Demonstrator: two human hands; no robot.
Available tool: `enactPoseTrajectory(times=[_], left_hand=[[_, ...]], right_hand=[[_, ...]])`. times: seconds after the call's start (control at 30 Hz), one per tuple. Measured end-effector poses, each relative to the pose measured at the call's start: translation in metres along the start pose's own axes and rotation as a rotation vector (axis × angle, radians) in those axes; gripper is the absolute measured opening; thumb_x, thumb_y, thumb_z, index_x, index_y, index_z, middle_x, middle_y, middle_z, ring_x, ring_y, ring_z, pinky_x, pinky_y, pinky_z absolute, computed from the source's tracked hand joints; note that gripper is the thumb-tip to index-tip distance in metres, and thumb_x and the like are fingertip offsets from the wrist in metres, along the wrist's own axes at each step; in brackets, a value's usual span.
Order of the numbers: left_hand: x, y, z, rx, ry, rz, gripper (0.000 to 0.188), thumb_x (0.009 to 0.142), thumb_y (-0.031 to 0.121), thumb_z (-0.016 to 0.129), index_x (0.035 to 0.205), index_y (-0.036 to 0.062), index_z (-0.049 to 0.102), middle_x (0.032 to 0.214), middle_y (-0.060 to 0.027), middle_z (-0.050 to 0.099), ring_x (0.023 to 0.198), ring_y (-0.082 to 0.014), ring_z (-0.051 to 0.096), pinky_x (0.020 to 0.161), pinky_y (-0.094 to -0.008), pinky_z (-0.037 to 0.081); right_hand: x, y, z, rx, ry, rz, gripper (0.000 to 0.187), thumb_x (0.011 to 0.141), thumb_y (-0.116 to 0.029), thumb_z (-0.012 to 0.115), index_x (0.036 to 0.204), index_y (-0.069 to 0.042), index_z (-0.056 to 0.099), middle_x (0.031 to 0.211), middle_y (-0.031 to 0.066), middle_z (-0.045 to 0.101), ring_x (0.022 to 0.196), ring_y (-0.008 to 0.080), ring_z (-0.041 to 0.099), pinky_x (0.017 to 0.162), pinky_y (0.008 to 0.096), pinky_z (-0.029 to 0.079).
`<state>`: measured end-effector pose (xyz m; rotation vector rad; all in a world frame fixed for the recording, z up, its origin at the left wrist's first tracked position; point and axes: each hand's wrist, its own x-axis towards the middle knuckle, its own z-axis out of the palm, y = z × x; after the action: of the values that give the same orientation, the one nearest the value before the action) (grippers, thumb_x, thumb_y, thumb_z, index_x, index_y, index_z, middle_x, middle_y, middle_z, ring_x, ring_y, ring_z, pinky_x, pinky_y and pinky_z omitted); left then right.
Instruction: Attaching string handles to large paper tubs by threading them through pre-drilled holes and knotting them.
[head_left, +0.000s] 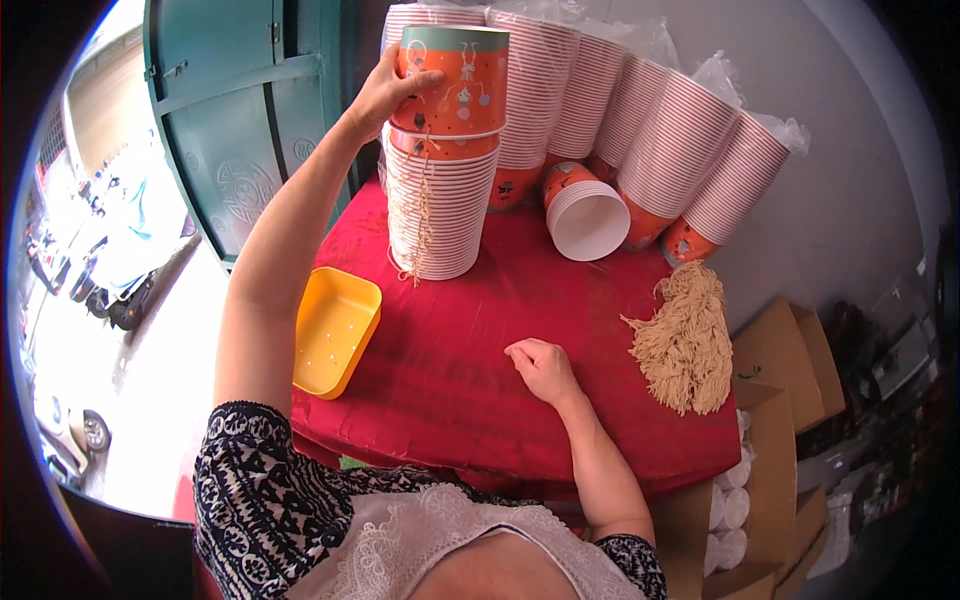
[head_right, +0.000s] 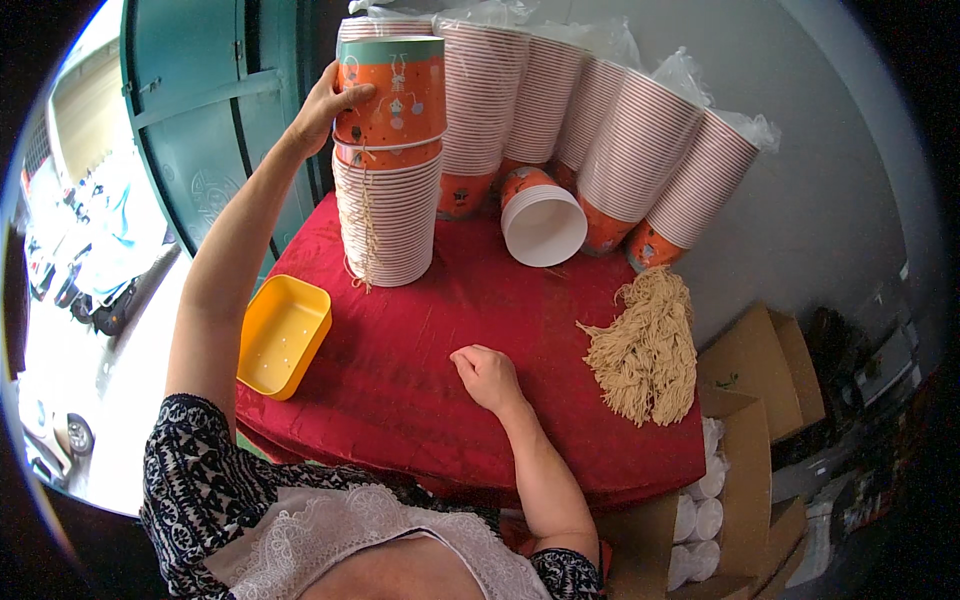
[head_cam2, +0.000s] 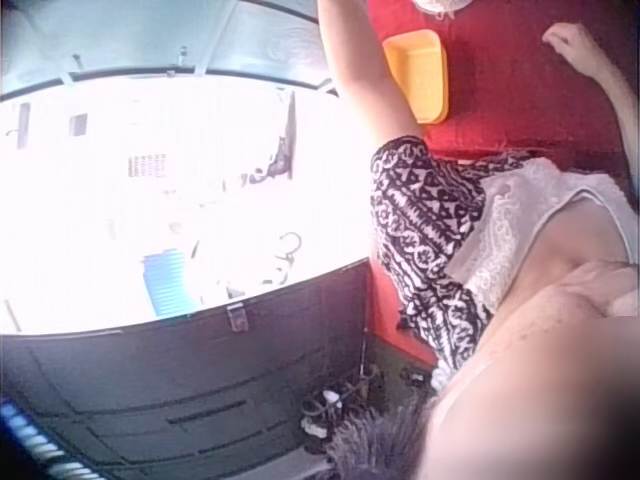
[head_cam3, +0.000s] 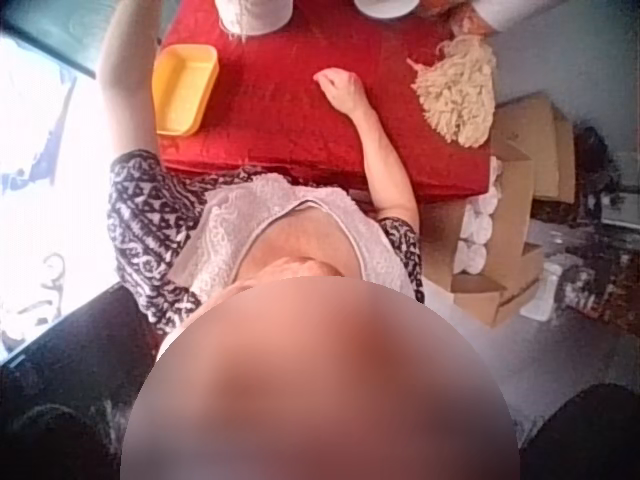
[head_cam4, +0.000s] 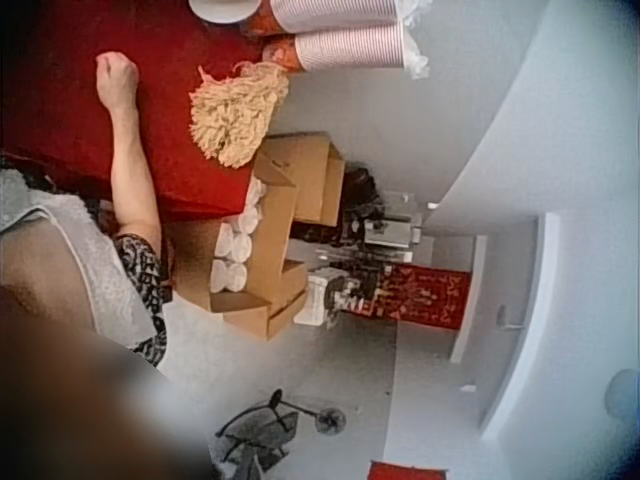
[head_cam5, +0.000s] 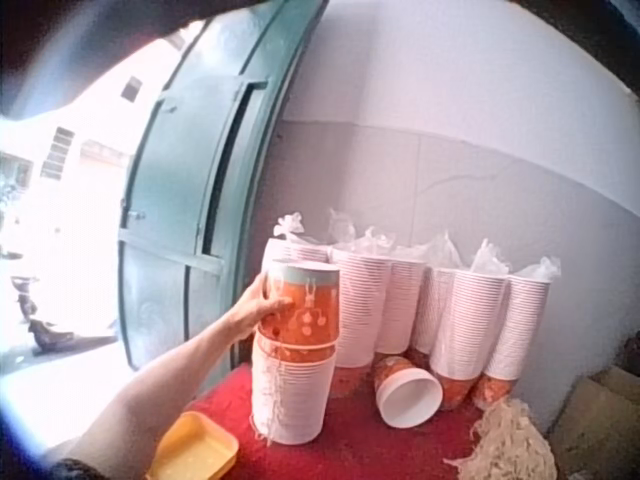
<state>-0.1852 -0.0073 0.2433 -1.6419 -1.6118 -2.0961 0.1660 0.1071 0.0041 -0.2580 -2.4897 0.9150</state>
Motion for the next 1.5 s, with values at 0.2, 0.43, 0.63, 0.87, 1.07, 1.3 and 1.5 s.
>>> enactPoseTrajectory(times=[0.2,0.43,0.63,0.87,1.07,1.3,1.5], left_hand=[[-0.002,0.01,0.001,-0.009,-0.063,-0.013,0.088,0.069,0.04,0.085,0.131,-0.0031,0.039,0.116,-0.0172,0.059,0.103,-0.0228,0.062,0.092,-0.037,0.052],[-0.002,-0.003,0.0,0.011,-0.005,0.002,0.09,0.07,0.037,0.085,0.134,-0.0035,0.036,0.116,-0.0174,0.059,0.102,-0.0227,0.063,0.092,-0.037,0.052],[-0.005,-0.002,0.001,0.028,-0.014,0.017,0.092,0.07,0.037,0.085,0.135,-0.0034,0.034,0.116,-0.0178,0.059,0.103,-0.0229,0.063,0.091,-0.0366,0.053],[-0.009,-0.001,0.004,0.053,-0.007,0.0,0.092,0.07,0.039,0.085,0.135,-0.0036,0.034,0.116,-0.0177,0.059,0.102,-0.0226,0.063,0.092,-0.0373,0.053],[-0.01,-0.004,0.003,0.069,-0.001,0.016,0.092,0.07,0.04,0.084,0.134,-0.0038,0.035,0.116,-0.0179,0.059,0.102,-0.0227,0.063,0.092,-0.038,0.053],[-0.013,-0.005,0.005,0.058,0.002,0.006,0.091,0.07,0.038,0.084,0.134,-0.0042,0.035,0.117,-0.018,0.058,0.104,-0.0228,0.062,0.094,-0.0369,0.051],[-0.012,-0.011,0.002,0.049,0.008,0.011,0.091,0.071,0.038,0.084,0.135,-0.0033,0.034,0.119,-0.0178,0.057,0.108,-0.0236,0.06,0.096,-0.0374,0.05]], right_hand=[[0.0,0.001,-0.001,0.005,-0.005,0.012,0.019,0.089,-0.016,0.059,0.092,0.0,0.07,0.089,0.016,0.069,0.082,0.0303,0.068,0.071,0.0383,0.054],[0.001,-0.002,-0.001,-0.011,-0.011,0.013,0.019,0.089,-0.016,0.059,0.091,0.0,0.07,0.088,0.0164,0.069,0.082,0.0305,0.068,0.071,0.0387,0.053],[0.001,-0.001,0.0,0.008,-0.003,0.003,0.019,0.089,-0.015,0.059,0.091,0.0,0.069,0.088,0.0166,0.069,0.081,0.0307,0.068,0.07,0.0389,0.053],[0.001,0.001,0.0,0.004,0.006,-0.021,0.019,0.09,-0.016,0.059,0.09,0.001,0.069,0.087,0.0168,0.069,0.08,0.0313,0.068,0.069,0.0391,0.053],[0.001,0.0,-0.001,-0.005,-0.007,0.005,0.019,0.09,-0.016,0.059,0.09,0.0,0.069,0.086,0.0168,0.068,0.08,0.0313,0.068,0.068,0.0392,0.053],[0.0,0.001,-0.002,-0.004,-0.002,-0.003,0.02,0.09,-0.017,0.058,0.091,0.0,0.069,0.088,0.0163,0.069,0.081,0.0308,0.068,0.07,0.0389,0.053],[0.0,0.0,-0.001,-0.009,-0.01,0.001,0.02,0.09,-0.017,0.058,0.092,0.0,0.069,0.089,0.0165,0.069,0.082,0.0308,0.068,0.07,0.0389,0.053]])
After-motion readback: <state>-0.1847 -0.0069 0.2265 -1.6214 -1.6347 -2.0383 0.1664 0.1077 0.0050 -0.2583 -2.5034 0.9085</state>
